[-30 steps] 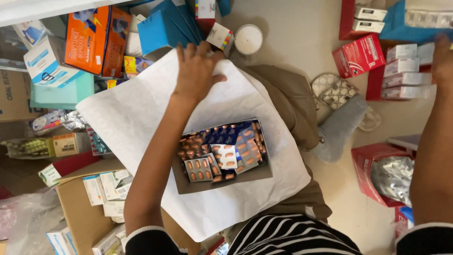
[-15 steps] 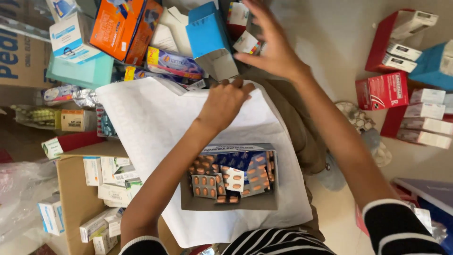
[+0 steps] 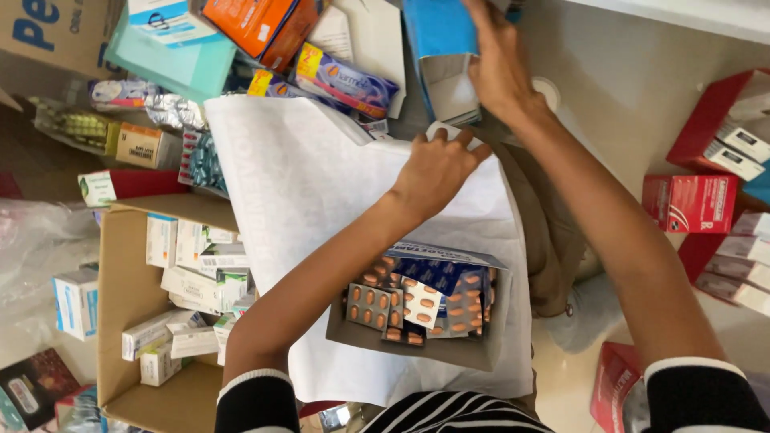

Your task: Organizing and sorting various medicine boxes and blister packs into storage containers.

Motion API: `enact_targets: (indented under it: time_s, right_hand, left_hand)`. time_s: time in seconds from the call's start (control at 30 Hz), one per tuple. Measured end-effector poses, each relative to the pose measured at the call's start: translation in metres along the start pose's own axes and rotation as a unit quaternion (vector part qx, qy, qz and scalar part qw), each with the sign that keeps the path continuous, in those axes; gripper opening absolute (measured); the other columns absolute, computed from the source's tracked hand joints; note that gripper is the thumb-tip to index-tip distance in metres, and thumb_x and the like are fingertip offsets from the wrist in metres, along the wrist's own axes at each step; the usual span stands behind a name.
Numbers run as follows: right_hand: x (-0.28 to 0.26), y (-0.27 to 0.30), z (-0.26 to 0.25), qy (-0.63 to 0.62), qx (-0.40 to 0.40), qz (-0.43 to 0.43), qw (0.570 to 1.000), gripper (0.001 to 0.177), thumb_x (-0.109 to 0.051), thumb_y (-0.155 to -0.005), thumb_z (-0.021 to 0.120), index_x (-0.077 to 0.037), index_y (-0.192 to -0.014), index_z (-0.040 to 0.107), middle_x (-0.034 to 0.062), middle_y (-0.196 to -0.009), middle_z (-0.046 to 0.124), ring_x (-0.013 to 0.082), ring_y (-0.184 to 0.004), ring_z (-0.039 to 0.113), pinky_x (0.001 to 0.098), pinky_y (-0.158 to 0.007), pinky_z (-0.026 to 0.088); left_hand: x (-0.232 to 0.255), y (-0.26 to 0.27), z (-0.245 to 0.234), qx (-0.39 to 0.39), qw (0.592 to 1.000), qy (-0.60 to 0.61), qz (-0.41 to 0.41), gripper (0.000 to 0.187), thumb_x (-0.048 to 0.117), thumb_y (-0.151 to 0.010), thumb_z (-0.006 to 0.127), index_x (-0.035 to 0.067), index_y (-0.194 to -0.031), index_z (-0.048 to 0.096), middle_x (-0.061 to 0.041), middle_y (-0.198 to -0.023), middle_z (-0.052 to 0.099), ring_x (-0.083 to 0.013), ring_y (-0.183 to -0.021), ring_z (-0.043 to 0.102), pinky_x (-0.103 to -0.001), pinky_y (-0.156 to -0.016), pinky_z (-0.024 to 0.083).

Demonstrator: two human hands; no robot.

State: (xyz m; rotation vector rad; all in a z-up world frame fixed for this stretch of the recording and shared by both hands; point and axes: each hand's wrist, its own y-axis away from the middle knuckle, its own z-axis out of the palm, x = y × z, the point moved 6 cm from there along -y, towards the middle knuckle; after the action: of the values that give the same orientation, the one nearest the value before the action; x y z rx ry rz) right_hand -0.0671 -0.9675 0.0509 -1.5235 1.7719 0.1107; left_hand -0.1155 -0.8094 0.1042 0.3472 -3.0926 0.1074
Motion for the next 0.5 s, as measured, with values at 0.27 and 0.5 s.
enact_targets:
  time_s: [0.27, 0.5]
  right_hand:
    - [-0.029, -0.015, -0.029, 0.077, -0.017, -0.062, 0.995, 0.094, 0.022, -0.077, 0.069, -0.016, -0.159, 0.042, 0.0332, -0.128, 0.062, 0.0490, -0.099, 0.068, 0.0511, -0.079, 0.056]
    - [-0.015, 0.006, -0.045, 0.067, -0.018, -0.077, 0.995, 0.091, 0.019, -0.086, 0.067, -0.015, -0.164, 0.034, 0.0274, -0.136, 0.062, 0.0434, -0.113, 0.070, 0.0484, -0.097, 0.059]
  left_hand:
    - [-0.012, 0.003, 0.013, -0.016, 0.997, 0.058, -0.037, 0.034, 0.009, -0.085, 0.066, 0.020, -0.117, 0.069, -0.008, -0.110, 0.068, -0.0319, -0.094, 0.070, -0.048, -0.070, 0.058]
    - [-0.139, -0.013, 0.014, 0.188, 0.911, 0.367, -0.008, 0.025, 0.025, -0.096, 0.076, 0.007, -0.112, 0.068, -0.014, -0.114, 0.069, -0.0332, -0.106, 0.066, -0.043, -0.094, 0.052]
